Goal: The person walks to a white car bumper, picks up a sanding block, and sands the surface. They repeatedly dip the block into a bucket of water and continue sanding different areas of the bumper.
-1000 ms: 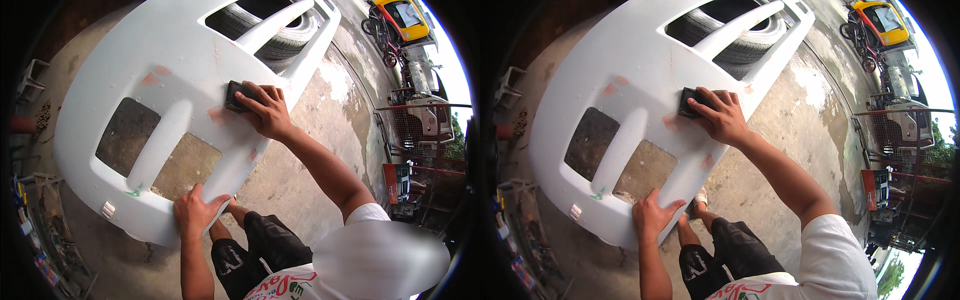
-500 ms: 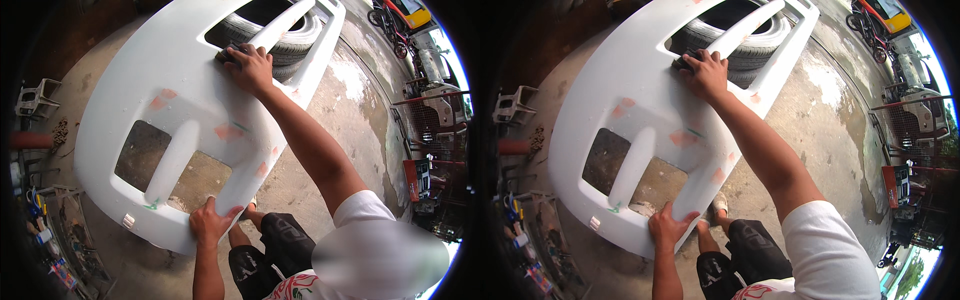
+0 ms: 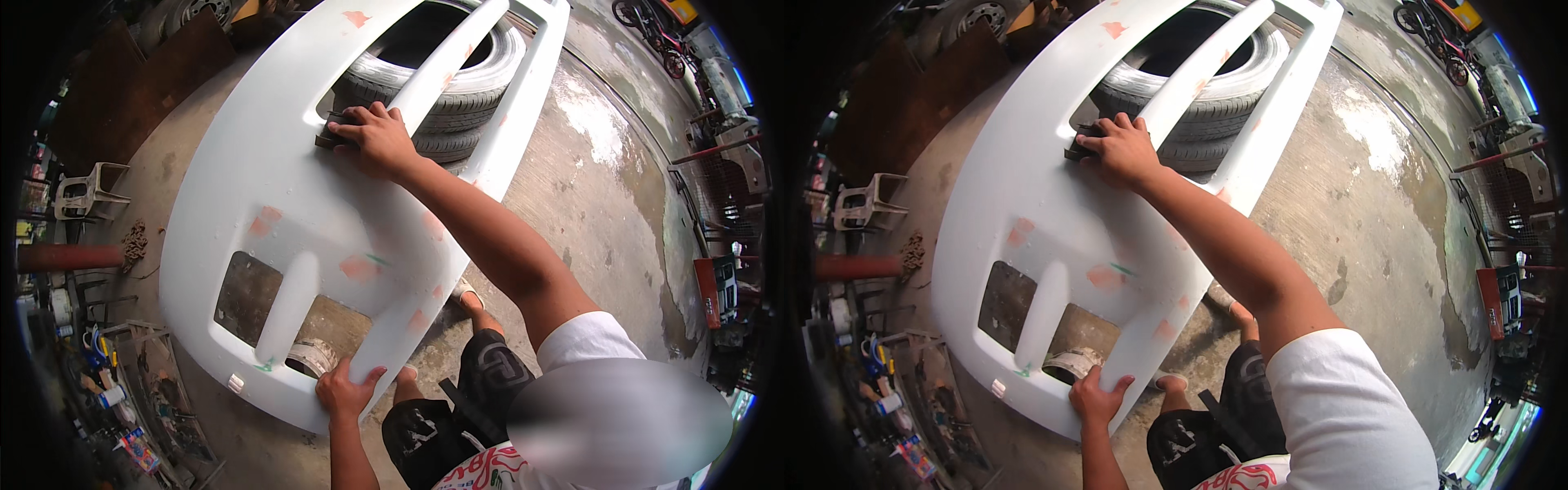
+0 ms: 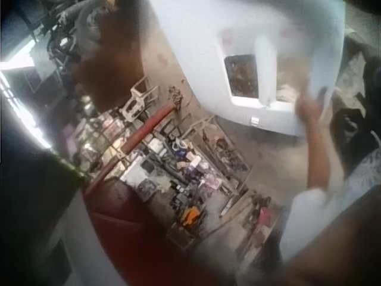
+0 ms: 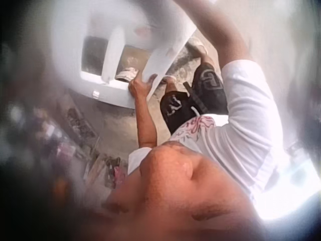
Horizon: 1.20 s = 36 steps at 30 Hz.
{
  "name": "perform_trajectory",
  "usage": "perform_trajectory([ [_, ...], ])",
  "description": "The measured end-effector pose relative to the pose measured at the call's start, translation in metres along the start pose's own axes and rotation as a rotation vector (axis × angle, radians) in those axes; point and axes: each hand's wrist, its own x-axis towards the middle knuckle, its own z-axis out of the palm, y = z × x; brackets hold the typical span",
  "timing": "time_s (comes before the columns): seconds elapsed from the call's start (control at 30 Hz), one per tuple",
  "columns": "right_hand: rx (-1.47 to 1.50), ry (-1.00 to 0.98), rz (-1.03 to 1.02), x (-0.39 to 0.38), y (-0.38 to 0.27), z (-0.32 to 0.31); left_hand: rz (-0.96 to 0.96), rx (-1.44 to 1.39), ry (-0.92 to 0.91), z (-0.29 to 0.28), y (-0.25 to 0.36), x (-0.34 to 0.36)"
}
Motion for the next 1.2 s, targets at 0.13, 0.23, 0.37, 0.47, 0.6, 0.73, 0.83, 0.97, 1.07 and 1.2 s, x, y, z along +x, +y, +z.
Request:
perform_trajectory([
  [0.13,0.221,-0.209,-0.310,-0.113,0.020,-0.064,-0.197,0.007,-0.003,-0.008,-0.010,-0.008],
  [0.23,0.302,-0.238,-0.514,-0.076,0.051,-0.064,-0.177,-0.071,0.172,0.010,0.020,0.010],
  [0.37,0.213,-0.111,-0.392,0.025,0.054,-0.011,-0.222,-0.126,0.259,0.038,0.049,0.024],
  [0.47,0.213,-0.227,-0.451,-0.034,0.039,-0.037,-0.336,-0.155,0.265,0.031,0.051,0.009],
  [0.6,0.345,-0.458,-0.787,-0.101,0.040,-0.081,-0.397,-0.107,0.253,0.013,0.052,0.005],
  [0.73,0.195,-0.219,-0.790,-0.004,0.006,-0.020,-0.332,-0.016,0.407,0.040,0.054,0.020],
  [0.83,0.195,-0.185,-0.506,0.013,-0.012,0.000,-0.395,-0.084,0.376,0.043,0.064,0.038],
  [0.97,0.396,-0.445,-0.884,-0.145,-0.012,-0.071,-0.530,-0.052,0.311,0.022,0.046,0.006],
  [1.07,0.345,-0.456,-1.015,-0.127,0.021,-0.075,-0.482,-0.026,0.333,0.027,0.055,0.018],
  [1.2,0.297,-0.231,-0.648,-0.033,-0.026,-0.025,-0.438,-0.080,0.362,0.029,0.066,0.027],
])
